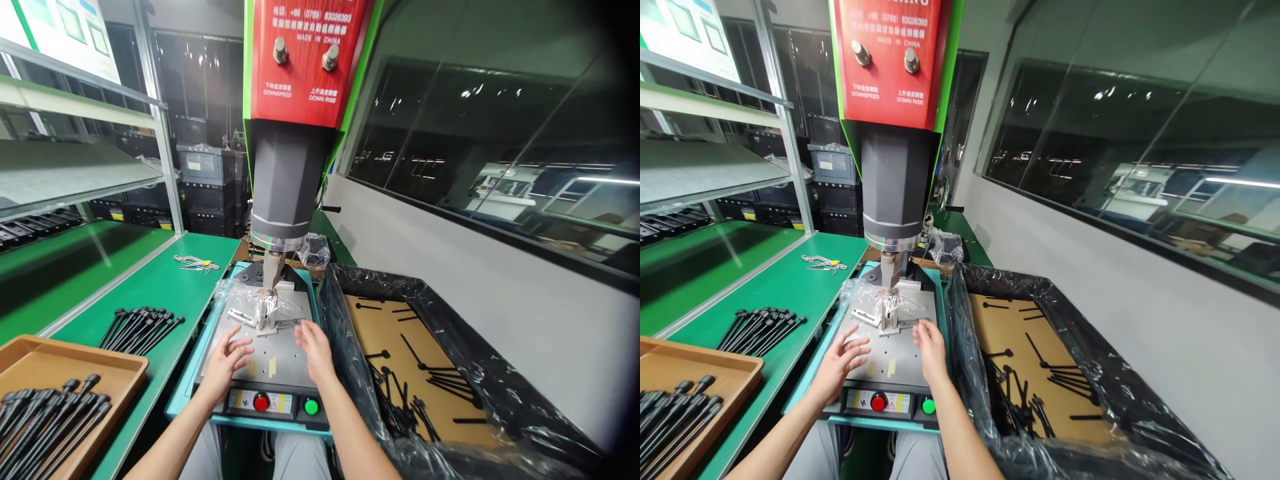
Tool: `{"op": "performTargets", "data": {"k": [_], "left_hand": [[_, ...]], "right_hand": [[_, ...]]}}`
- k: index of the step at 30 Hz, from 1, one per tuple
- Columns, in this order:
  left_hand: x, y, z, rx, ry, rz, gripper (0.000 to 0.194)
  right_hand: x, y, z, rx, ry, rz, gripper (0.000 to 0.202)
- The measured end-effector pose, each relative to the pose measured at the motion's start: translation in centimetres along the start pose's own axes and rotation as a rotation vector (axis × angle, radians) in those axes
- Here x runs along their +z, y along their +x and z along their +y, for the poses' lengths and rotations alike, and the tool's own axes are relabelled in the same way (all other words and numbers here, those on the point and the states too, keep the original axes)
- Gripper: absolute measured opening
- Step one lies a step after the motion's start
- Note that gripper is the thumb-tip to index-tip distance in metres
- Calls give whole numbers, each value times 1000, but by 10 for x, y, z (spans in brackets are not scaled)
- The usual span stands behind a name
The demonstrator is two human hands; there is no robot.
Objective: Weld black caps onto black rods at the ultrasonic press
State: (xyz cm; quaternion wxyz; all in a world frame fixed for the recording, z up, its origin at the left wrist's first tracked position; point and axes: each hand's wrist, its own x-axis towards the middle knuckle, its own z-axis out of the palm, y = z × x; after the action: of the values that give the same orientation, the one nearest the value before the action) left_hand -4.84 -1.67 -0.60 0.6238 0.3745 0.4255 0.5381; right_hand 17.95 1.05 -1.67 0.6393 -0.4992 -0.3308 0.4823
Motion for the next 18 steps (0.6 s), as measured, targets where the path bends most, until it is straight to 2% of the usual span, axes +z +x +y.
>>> {"op": "performTargets", "data": {"k": [2,5,8,11,14,18], "left_hand": [[-29,-15,-19,-53,150,-13,32],[-71,-28,-51,-108,362,-68,37],[-96,-29,-74,-102,479,-84,37],[-104,-24,-85,-89,594,-68,35],[-104,-22,-89,-59,655,-32,32],[-99,-24,-85,-61,640,-7,30]], "right_hand": [[-27,-28,23,-25,-133,-7,36],[-65,-62,64,111,-276,-28,40],[-87,-79,94,98,-448,-66,41],[-91,-87,106,-69,-601,-97,38],[-85,-94,112,-253,-718,-118,32],[-80,-102,120,-346,-812,-100,30]]}}
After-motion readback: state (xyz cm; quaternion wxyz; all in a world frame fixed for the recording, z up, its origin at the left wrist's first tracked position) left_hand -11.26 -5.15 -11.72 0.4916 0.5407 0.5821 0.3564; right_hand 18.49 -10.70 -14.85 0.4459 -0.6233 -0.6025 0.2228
